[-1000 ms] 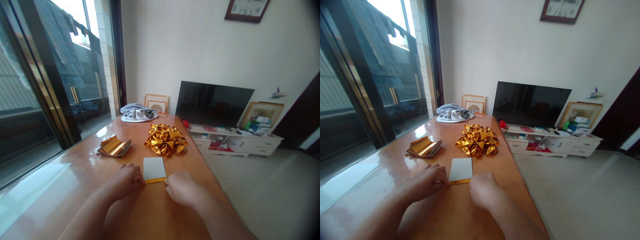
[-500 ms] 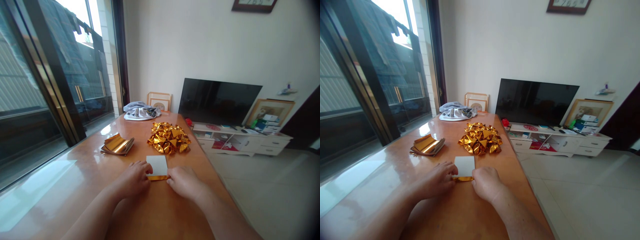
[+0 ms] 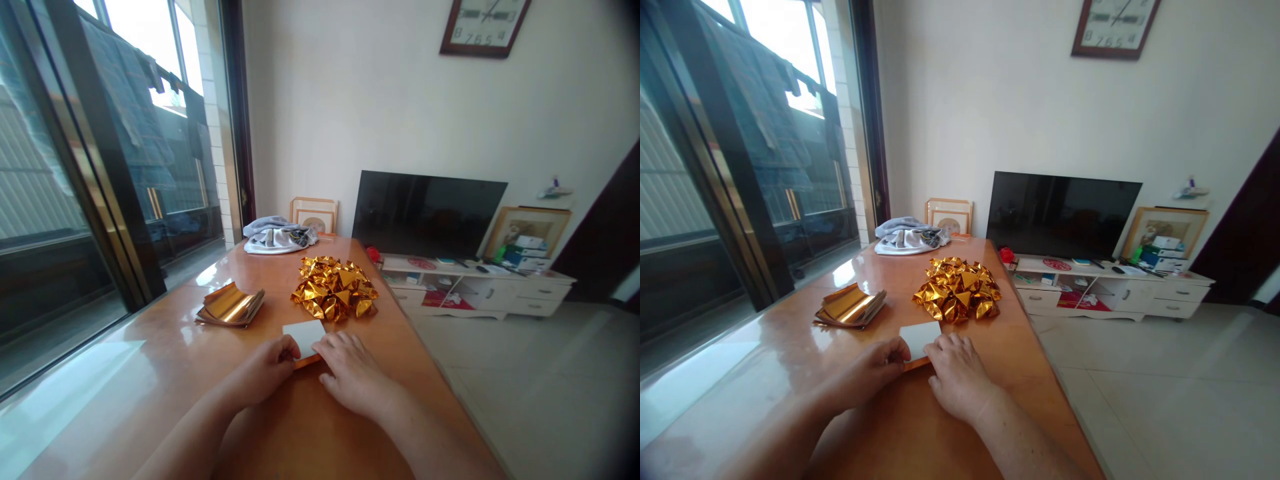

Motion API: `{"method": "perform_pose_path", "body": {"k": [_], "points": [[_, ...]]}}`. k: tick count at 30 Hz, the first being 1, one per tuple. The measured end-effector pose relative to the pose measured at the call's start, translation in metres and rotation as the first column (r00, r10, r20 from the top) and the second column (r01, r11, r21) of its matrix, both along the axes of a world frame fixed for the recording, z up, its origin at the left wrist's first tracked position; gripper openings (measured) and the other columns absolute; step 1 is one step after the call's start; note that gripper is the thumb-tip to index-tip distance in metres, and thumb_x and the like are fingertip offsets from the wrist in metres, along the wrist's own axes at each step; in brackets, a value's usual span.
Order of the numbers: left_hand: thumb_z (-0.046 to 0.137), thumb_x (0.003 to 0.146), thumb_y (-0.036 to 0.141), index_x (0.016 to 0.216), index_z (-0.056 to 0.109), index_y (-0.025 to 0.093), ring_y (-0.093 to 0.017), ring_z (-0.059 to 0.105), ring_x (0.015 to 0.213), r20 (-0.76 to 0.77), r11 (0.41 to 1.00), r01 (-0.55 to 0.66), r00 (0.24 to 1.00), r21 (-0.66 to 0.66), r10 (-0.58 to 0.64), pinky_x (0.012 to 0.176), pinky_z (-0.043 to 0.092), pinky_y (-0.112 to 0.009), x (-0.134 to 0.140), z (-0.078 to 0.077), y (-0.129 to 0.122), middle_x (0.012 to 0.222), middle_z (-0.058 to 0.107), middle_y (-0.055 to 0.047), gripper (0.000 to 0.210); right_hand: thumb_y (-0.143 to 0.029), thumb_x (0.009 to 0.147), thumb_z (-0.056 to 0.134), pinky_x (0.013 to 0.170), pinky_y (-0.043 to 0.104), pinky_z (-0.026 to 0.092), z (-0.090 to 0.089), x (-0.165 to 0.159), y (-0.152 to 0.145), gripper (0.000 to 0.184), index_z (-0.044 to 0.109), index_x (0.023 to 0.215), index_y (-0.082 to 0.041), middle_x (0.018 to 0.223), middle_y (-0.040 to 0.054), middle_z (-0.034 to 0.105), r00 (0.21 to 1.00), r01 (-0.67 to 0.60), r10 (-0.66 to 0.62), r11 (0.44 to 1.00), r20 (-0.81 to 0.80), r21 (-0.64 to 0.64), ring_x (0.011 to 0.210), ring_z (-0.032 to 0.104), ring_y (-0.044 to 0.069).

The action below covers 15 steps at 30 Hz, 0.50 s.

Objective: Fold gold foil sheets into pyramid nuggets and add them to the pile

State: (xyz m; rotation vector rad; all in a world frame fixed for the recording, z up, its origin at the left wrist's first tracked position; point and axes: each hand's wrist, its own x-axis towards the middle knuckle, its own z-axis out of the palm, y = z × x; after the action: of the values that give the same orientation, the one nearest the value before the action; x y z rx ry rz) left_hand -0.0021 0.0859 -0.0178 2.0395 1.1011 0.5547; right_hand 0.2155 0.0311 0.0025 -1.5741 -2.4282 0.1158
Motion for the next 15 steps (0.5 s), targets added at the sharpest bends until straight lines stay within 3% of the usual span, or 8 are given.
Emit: {"method": "perform_pose_path", "body": {"k": [3, 5, 9, 12, 15], "points": [[0.056, 0.078, 0.028, 0.089, 0.054, 0.019, -0.014, 0.048, 0.074, 0.141, 0.989, -0.031, 0.989, -0.141, 0.051, 0.066, 0.037, -0.025, -0.003, 0.004, 0.0, 0.079, 0.054, 0.003, 0.015, -0.022, 0.086, 0.065, 0.097, 0.035, 0.035, 0.0, -0.003, 0.003, 0.04, 0.058, 0.125, -0.027, 0.123, 0.0051, 0.062, 1.0, -0.007, 0.008, 0.998, -0.022, 0.068, 0.114, 0.05, 0.024], [0.057, 0.077, 0.028, 0.09, 0.054, 0.019, -0.013, 0.047, 0.073, 0.2, 0.972, -0.058, 0.974, -0.227, 0.105, 0.067, 0.037, -0.024, -0.004, 0.008, -0.001, 0.079, 0.054, 0.004, 0.016, -0.023, 0.089, 0.063, 0.096, 0.035, 0.034, -0.001, -0.004, 0.006, 0.032, 0.06, 0.121, -0.026, 0.119, 0.0047, 0.064, 1.0, -0.005, 0.006, 0.996, -0.017, 0.091, 0.113, 0.051, 0.024], [0.057, 0.078, 0.029, 0.089, 0.055, 0.019, -0.014, 0.05, 0.073, 0.221, 0.964, -0.096, 0.963, -0.248, 0.153, 0.068, 0.038, -0.025, -0.003, 0.013, -0.003, 0.078, 0.056, 0.003, 0.015, -0.026, 0.097, 0.053, 0.092, 0.035, 0.033, 0.0, -0.003, 0.01, 0.019, 0.064, 0.112, -0.025, 0.111, 0.0047, 0.067, 1.0, -0.017, 0.015, 0.994, 0.013, 0.11, 0.108, 0.053, 0.022], [0.057, 0.084, 0.035, 0.093, 0.061, 0.02, -0.018, 0.054, 0.081, 0.138, 0.987, -0.16, 0.978, 0.007, 0.158, 0.074, 0.043, -0.029, -0.001, 0.014, -0.004, 0.086, 0.061, -0.001, 0.018, -0.026, 0.102, 0.046, 0.09, 0.035, 0.033, 0.0, -0.002, 0.011, 0.023, 0.065, 0.114, -0.024, 0.11, 0.0055, 0.068, 1.0, -0.015, 0.012, 0.992, 0.024, 0.122, 0.106, 0.054, 0.022], [0.062, 0.086, 0.037, 0.103, 0.069, 0.025, -0.023, 0.056, 0.097, 0.012, 0.918, -0.123, 0.992, 0.378, 0.128, 0.088, 0.043, -0.036, 0.0, 0.016, -0.006, 0.102, 0.063, -0.005, 0.022, -0.026, 0.103, 0.042, 0.088, 0.035, 0.033, -0.002, -0.001, 0.012, 0.027, 0.066, 0.114, -0.024, 0.109, 0.0056, 0.069, 1.0, -0.005, 0.002, 0.991, 0.02, 0.134, 0.104, 0.055, 0.022]]}}
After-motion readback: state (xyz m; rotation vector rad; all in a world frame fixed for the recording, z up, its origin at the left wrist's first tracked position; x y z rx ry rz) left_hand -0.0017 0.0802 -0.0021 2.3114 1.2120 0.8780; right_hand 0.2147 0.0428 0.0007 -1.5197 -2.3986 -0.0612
